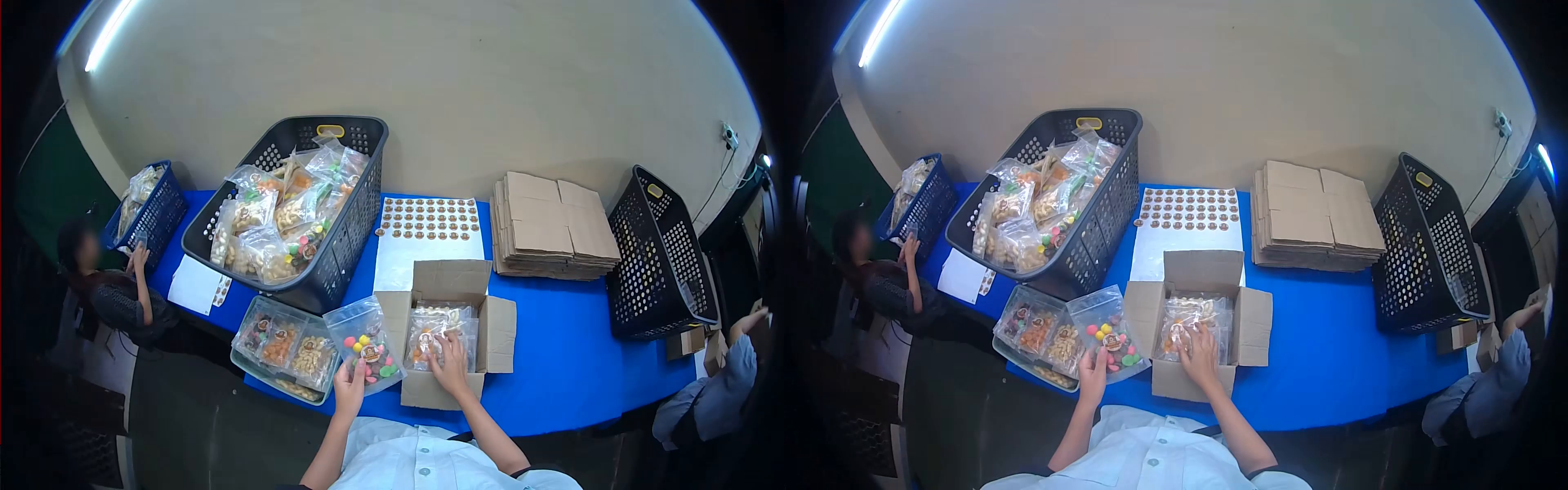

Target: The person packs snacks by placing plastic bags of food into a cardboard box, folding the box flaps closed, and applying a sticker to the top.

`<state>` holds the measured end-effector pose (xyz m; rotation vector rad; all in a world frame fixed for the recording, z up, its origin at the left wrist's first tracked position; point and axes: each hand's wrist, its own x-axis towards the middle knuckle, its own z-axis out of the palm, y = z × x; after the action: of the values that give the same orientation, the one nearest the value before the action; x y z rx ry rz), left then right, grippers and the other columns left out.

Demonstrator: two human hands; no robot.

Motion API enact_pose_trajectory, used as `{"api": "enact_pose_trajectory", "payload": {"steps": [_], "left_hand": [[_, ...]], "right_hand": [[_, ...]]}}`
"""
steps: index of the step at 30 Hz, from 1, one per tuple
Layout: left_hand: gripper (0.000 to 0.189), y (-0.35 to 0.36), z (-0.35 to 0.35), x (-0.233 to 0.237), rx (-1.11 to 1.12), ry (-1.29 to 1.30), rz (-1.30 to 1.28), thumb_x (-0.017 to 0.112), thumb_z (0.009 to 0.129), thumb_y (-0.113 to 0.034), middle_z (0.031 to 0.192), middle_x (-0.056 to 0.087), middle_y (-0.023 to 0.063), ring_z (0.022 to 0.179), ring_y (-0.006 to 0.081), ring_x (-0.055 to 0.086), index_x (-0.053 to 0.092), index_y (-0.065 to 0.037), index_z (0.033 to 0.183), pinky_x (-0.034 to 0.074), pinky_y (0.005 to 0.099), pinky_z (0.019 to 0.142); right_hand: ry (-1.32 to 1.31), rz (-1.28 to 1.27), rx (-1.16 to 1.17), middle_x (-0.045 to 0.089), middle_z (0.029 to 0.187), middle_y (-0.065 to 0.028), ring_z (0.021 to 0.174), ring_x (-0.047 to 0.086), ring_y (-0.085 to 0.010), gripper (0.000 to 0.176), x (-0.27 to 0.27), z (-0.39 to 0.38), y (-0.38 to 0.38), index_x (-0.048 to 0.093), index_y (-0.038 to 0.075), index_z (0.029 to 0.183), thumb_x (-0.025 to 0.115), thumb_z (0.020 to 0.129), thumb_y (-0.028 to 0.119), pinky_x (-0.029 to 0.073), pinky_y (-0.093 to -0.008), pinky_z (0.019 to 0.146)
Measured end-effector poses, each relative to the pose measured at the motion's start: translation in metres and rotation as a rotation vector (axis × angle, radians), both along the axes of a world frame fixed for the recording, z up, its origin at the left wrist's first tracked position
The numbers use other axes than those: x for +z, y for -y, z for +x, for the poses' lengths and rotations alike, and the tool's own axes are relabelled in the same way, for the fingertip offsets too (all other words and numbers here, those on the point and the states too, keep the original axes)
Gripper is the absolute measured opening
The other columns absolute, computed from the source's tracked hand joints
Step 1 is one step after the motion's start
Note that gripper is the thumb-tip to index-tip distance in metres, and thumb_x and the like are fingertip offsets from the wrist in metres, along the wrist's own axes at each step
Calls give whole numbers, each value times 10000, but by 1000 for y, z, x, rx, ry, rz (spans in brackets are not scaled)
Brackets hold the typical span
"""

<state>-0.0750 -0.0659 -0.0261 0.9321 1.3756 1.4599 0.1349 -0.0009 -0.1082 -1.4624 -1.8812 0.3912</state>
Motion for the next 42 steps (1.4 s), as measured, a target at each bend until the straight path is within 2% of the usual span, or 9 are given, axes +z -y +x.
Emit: {"api": "enact_pose_trajectory", "payload": {"steps": [2,5,8,11,14,17,18,26,42], "left_hand": [[265,-8,-1,0,9,16,10,490,917,-227,717,531,-1,589,54,516,557,11,1010,453,192,539],[261,-23,1,5,25,31,4,485,920,-234,716,531,-4,586,51,514,561,4,995,451,189,541],[258,-38,9,10,3,39,17,480,923,-243,709,531,-10,592,45,517,562,-2,966,447,182,544],[253,-46,27,16,-27,77,10,481,922,-243,708,533,-15,599,41,518,561,-5,956,441,180,539],[257,-46,36,12,-114,123,-1,496,915,-242,733,551,-5,609,44,526,561,2,959,445,182,547],[257,-45,45,19,-190,118,-33,534,895,-249,723,552,-3,605,49,536,565,1,945,451,188,541],[257,-44,46,21,-218,111,-43,548,887,-252,717,552,-4,601,50,539,567,-1,936,453,191,536],[307,-40,61,43,-322,39,-98,656,809,-242,780,625,34,594,52,563,608,16,967,447,178,481],[284,-27,63,20,-314,199,-94,606,843,-191,729,615,49,575,69,571,598,60,976,450,184,490]], "right_hand": [[47,46,-139,500,1123,-139,1056,462,-299,379,0,2,1,523,41,1099,596,737,125,349,-428,882],[193,-159,-75,509,1121,-125,1080,457,-291,359,-27,21,-3,535,48,1078,589,726,95,339,-426,889],[120,-234,-52,521,1099,-124,1094,447,-296,339,-37,31,-5,549,57,1060,593,726,99,329,-425,904],[93,-49,-77,565,1029,-101,1034,502,-252,319,-22,31,-2,550,63,1077,589,768,132,376,-394,865],[-419,-210,50,586,1009,-82,951,544,-182,318,-12,34,-9,540,37,1092,586,825,203,427,-327,804],[-1143,-681,180,587,1010,-68,884,556,-120,355,64,24,-6,527,2,1099,576,857,258,442,-251,750],[-1244,-680,253,585,999,-64,867,554,-99,349,81,20,-4,531,-9,1084,568,868,262,430,-227,749],[-1062,-601,257,604,829,-9,687,539,-47,181,125,-1,2,589,29,920,643,813,166,416,-185,564],[-1035,-500,101,595,804,-3,699,515,-32,168,115,-6,14,583,14,906,576,863,176,398,-180,576]]}}
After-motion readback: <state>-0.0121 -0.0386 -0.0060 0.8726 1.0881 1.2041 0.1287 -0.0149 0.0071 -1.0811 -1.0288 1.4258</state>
